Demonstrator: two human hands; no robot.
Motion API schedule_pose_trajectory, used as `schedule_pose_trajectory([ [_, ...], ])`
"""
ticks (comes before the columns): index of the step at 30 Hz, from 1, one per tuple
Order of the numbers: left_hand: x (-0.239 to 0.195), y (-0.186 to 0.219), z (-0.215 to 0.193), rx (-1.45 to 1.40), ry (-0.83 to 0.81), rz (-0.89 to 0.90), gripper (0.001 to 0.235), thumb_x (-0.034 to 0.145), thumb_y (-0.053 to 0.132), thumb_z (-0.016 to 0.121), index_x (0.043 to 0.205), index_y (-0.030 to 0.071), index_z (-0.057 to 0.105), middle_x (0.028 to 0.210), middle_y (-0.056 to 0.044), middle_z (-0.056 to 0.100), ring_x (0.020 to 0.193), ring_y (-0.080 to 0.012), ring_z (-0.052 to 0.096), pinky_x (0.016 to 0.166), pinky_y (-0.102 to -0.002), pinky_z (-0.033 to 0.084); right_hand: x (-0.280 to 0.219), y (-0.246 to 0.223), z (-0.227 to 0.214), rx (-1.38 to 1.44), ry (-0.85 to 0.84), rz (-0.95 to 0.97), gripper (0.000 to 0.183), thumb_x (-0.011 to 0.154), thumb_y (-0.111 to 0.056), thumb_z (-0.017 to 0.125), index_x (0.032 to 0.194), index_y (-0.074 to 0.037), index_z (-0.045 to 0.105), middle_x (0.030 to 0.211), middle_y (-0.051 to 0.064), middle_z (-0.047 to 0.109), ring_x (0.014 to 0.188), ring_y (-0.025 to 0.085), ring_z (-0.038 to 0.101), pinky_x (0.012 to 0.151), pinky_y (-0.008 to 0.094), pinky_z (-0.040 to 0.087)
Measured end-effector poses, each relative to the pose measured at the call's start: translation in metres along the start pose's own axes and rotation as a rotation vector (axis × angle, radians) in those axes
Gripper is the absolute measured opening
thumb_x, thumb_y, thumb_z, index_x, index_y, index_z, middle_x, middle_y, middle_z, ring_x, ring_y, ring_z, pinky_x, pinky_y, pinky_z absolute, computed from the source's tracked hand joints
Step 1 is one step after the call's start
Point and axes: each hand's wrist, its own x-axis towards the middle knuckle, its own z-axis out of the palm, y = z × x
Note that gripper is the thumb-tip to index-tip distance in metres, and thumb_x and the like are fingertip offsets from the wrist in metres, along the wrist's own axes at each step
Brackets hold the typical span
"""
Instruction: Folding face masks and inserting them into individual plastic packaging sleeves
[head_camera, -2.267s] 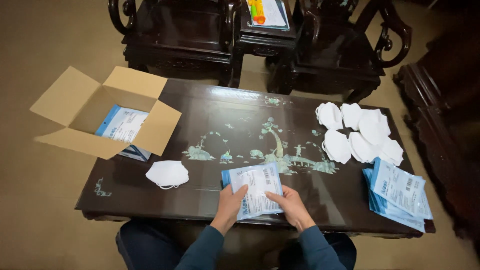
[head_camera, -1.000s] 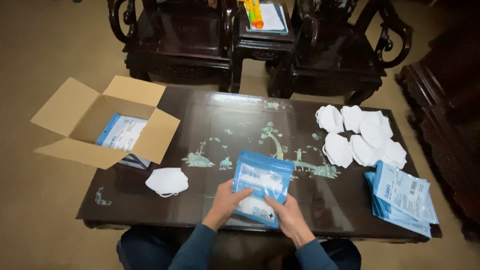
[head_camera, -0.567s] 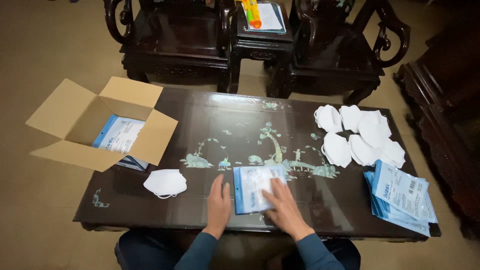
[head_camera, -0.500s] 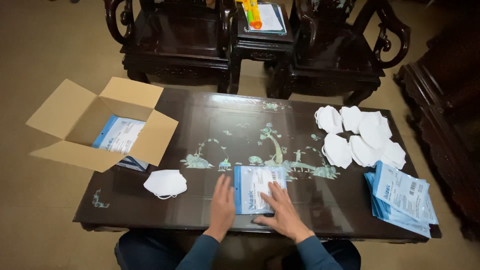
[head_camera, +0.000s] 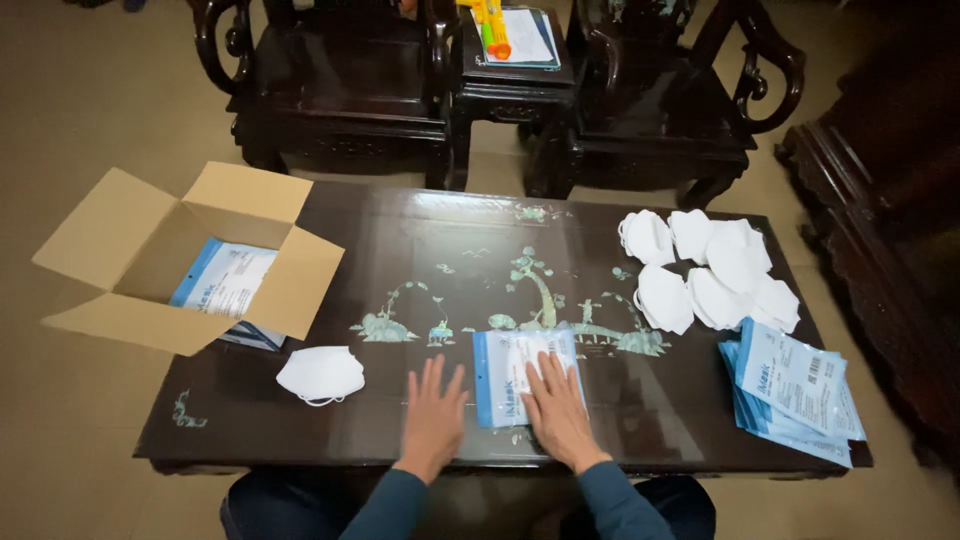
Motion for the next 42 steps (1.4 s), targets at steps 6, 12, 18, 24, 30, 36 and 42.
schedule_pose_trajectory([
  [6,-0.011,-0.003,-0.007,0.069,-0.028,-0.020,0.054,0.106,0.040,0.041,0.155,0.018,0.040,0.165,-0.018,0.023,0.153,-0.0369,0.018,0.124,-0.061,0.019,-0.017,0.040,-0.017,-0.023,-0.040,0.109,0.061,0.107,-0.042,0.038,0.160,-0.012,0.031,0.171,0.011,0.017,0.159,0.029,0.008,0.126,0.054,0.003],
  [12,-0.009,-0.009,-0.013,-0.068,-0.006,-0.047,0.050,0.104,0.037,0.049,0.147,0.010,0.054,0.162,-0.021,0.033,0.150,-0.0403,0.027,0.121,-0.061,0.020,-0.026,0.083,0.016,-0.166,0.139,0.026,0.056,0.101,-0.034,0.049,0.154,-0.015,0.044,0.168,0.015,0.030,0.157,0.040,0.022,0.120,0.067,0.019],
  [18,-0.012,-0.049,-0.023,-0.351,0.462,-0.084,0.034,0.101,0.018,0.063,0.131,0.001,0.062,0.147,-0.021,0.053,0.138,-0.0404,0.048,0.119,-0.057,0.034,-0.022,0.056,0.019,-0.106,0.183,0.137,0.056,0.105,-0.042,0.040,0.153,-0.015,0.046,0.169,0.013,0.030,0.160,0.039,0.017,0.124,0.067,0.013],
  [24,-0.039,-0.137,-0.047,-0.169,0.417,-0.294,0.067,0.090,0.034,0.078,0.141,0.001,0.050,0.148,-0.022,0.051,0.141,-0.0399,0.044,0.120,-0.055,0.032,-0.024,0.052,0.023,-0.109,0.228,0.155,0.055,0.103,-0.042,0.044,0.149,-0.014,0.051,0.167,0.015,0.036,0.159,0.040,0.022,0.126,0.065,0.014],
  [30,-0.054,-0.154,-0.038,-0.238,0.301,-0.317,0.046,0.094,0.032,0.072,0.128,0.001,0.062,0.150,-0.023,0.051,0.144,-0.0445,0.041,0.119,-0.063,0.029,-0.024,0.045,0.017,-0.070,0.215,0.178,0.054,0.103,-0.041,0.044,0.150,-0.014,0.050,0.167,0.015,0.034,0.159,0.040,0.021,0.127,0.064,0.011],
  [36,-0.053,-0.157,-0.027,-0.154,0.395,-0.287,0.032,0.091,0.015,0.068,0.121,0.005,0.068,0.144,-0.023,0.055,0.138,-0.0447,0.047,0.114,-0.063,0.035,-0.024,0.044,0.014,-0.056,0.201,0.193,0.056,0.103,-0.041,0.043,0.152,-0.014,0.048,0.168,0.015,0.033,0.159,0.038,0.020,0.128,0.062,0.009],
  [42,-0.053,-0.153,-0.030,-0.047,0.413,-0.261,0.025,0.093,0.009,0.062,0.117,0.008,0.070,0.136,-0.020,0.060,0.129,-0.0413,0.054,0.105,-0.059,0.044,-0.023,0.044,0.015,-0.053,0.226,0.190,0.055,0.103,-0.041,0.043,0.151,-0.014,0.050,0.167,0.014,0.035,0.159,0.038,0.021,0.128,0.062,0.010],
])
